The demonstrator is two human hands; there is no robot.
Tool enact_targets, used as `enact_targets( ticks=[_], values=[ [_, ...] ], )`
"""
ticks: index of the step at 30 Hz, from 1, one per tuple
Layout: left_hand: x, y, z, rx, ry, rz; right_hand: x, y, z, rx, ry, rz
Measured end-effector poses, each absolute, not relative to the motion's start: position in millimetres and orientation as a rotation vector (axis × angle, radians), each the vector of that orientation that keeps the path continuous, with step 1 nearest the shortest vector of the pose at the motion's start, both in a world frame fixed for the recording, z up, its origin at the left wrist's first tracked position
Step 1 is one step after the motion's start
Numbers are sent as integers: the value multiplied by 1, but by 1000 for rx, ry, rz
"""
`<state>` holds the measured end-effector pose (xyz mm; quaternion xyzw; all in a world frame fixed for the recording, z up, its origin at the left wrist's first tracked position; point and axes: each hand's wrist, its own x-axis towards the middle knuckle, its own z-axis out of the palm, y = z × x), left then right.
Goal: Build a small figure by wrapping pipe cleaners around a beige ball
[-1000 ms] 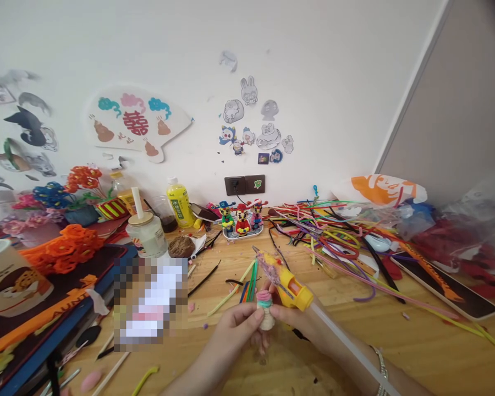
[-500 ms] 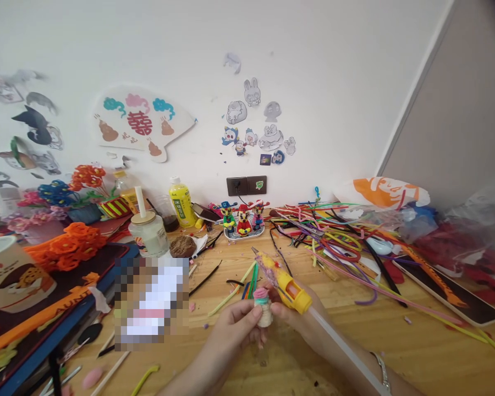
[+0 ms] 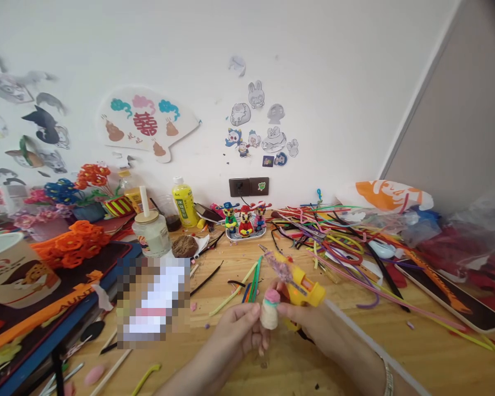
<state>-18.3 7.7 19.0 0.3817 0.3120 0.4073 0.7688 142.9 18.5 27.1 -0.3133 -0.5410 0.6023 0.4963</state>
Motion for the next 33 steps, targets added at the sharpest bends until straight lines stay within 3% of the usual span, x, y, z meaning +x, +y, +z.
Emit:
enact_targets(
  ticks=[5,12,24,33],
  values=[
    [-17,5,22,790,629,840,146,22,19,-707,-1165,1596],
    [-14,4,25,868,907,959,144,23,24,-738,-1273,1530],
    [-12,0,22,792,670,831,144,22,29,-886,-1387,1491],
    [-17,7,31,843,712,1002,174,22,47,-1042,-1625,906]
  ],
)
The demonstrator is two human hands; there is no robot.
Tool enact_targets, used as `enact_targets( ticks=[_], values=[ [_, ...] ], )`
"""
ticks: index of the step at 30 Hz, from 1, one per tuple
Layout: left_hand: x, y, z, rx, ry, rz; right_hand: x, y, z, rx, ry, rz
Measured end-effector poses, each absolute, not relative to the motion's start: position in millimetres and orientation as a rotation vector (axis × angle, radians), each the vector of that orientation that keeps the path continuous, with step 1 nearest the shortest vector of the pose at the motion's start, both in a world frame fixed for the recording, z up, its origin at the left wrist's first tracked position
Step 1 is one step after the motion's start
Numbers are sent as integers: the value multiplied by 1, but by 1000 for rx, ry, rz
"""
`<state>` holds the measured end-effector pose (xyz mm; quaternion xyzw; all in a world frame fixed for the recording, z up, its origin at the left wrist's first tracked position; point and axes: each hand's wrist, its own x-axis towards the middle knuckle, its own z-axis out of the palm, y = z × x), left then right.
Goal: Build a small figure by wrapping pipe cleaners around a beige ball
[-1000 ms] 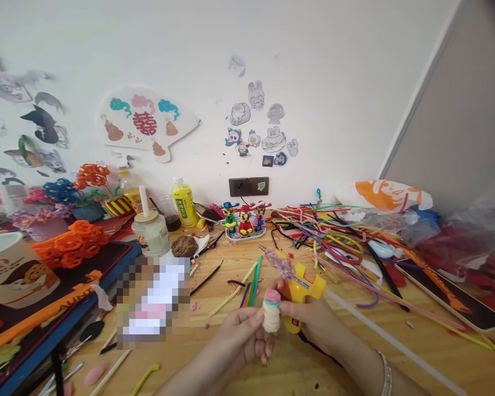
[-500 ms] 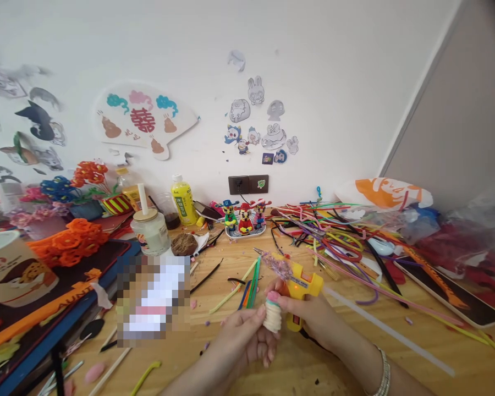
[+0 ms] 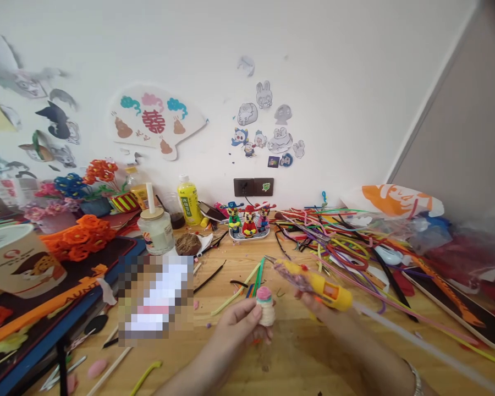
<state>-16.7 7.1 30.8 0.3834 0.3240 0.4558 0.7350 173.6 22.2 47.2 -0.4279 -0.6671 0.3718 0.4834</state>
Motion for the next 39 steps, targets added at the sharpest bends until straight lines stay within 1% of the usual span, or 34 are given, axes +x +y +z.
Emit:
enact_targets(
  ticks=[6,10,17,30,36,39],
  values=[
    [-24,13,31,881,767,1117,196,30,33,-972,-1723,993],
    [-27,14,29,896,763,1141,191,27,37,-975,-1824,911],
    [-27,13,31,896,766,1140,181,23,51,-935,-1843,887],
    [-26,13,34,879,768,1140,185,28,36,-953,-1819,952],
    [-27,14,32,855,772,1136,189,28,28,-1085,-1723,821],
    [-27,14,32,851,757,1141,189,28,36,-1033,-1864,759]
  ],
)
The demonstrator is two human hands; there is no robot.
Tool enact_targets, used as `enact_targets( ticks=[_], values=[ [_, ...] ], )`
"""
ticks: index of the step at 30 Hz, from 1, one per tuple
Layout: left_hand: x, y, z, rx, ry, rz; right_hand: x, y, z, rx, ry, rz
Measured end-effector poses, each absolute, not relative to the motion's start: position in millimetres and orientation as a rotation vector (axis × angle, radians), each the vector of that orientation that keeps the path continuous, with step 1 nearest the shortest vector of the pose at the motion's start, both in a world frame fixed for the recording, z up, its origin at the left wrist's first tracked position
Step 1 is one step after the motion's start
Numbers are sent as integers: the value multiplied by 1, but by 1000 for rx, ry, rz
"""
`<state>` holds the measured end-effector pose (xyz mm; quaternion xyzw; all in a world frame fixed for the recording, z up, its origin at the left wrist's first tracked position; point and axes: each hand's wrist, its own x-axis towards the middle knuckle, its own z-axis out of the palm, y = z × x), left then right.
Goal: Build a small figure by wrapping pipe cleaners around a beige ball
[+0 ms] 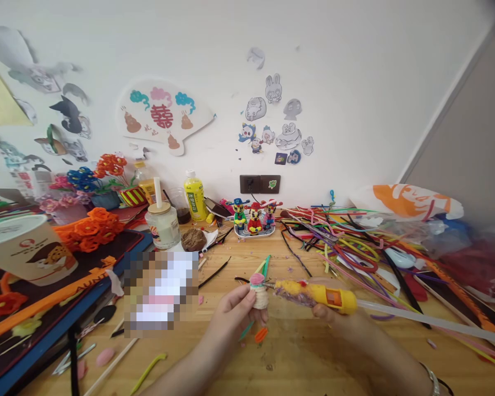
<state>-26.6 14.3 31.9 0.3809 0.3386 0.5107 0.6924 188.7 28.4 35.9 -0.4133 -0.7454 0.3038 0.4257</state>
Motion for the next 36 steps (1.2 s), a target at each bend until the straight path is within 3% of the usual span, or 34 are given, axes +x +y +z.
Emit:
enact_targets(
  ticks=[4,9,17,23,26,36],
  values=[
    [-26,12,35,856,743,1155,190,38,46,-1048,-2189,369],
    [-27,11,35,758,631,1115,198,60,30,-1483,-2195,-97],
    [-22,11,30,506,524,969,218,78,-1,-1691,-2024,100],
    [-19,9,28,459,538,970,187,56,24,-1482,-2019,253],
    [-20,10,25,457,529,982,155,33,33,-1175,-1979,410],
    [-16,6,18,485,539,971,132,15,26,-1128,-1942,241]
  ],
)
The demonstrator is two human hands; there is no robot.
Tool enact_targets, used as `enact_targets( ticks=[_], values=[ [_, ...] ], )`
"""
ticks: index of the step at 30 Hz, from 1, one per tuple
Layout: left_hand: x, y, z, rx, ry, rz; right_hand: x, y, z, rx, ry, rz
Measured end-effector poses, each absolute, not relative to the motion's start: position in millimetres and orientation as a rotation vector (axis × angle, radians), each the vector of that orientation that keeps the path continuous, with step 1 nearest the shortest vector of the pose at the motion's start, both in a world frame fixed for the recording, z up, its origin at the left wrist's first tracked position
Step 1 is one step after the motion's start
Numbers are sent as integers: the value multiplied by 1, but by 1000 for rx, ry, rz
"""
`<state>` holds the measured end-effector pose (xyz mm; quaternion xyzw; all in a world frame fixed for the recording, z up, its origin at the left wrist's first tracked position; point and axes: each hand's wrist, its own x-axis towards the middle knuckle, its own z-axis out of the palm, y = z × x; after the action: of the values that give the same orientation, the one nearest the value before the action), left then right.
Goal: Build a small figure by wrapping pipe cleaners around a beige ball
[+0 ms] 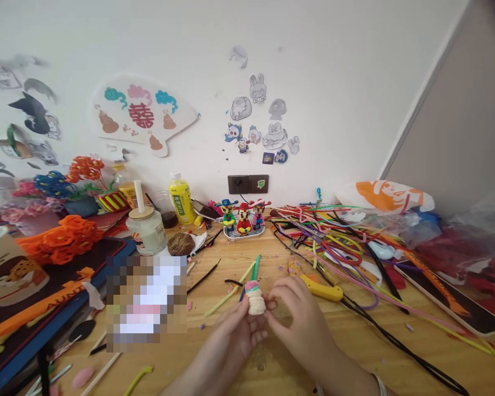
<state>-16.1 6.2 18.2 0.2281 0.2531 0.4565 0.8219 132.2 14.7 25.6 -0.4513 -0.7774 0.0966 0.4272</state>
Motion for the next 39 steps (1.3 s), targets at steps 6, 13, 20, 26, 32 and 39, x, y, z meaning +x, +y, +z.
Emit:
enact_targets(
  ticks=[6,13,20,26,32,39],
  values=[
    [-14,6,16,461,557,1007,128,12,23,-1069,-1994,80],
    [-15,7,13,491,552,1021,124,13,15,-1064,-1962,36],
    [-15,6,17,510,540,1020,124,14,19,-1089,-1843,232],
    [-15,5,20,631,614,1022,137,19,21,-1069,-1656,389],
    [-13,6,13,768,673,1014,139,18,24,-1009,-1705,435],
    [-12,6,13,824,718,995,137,14,26,-974,-1723,410]
  ],
)
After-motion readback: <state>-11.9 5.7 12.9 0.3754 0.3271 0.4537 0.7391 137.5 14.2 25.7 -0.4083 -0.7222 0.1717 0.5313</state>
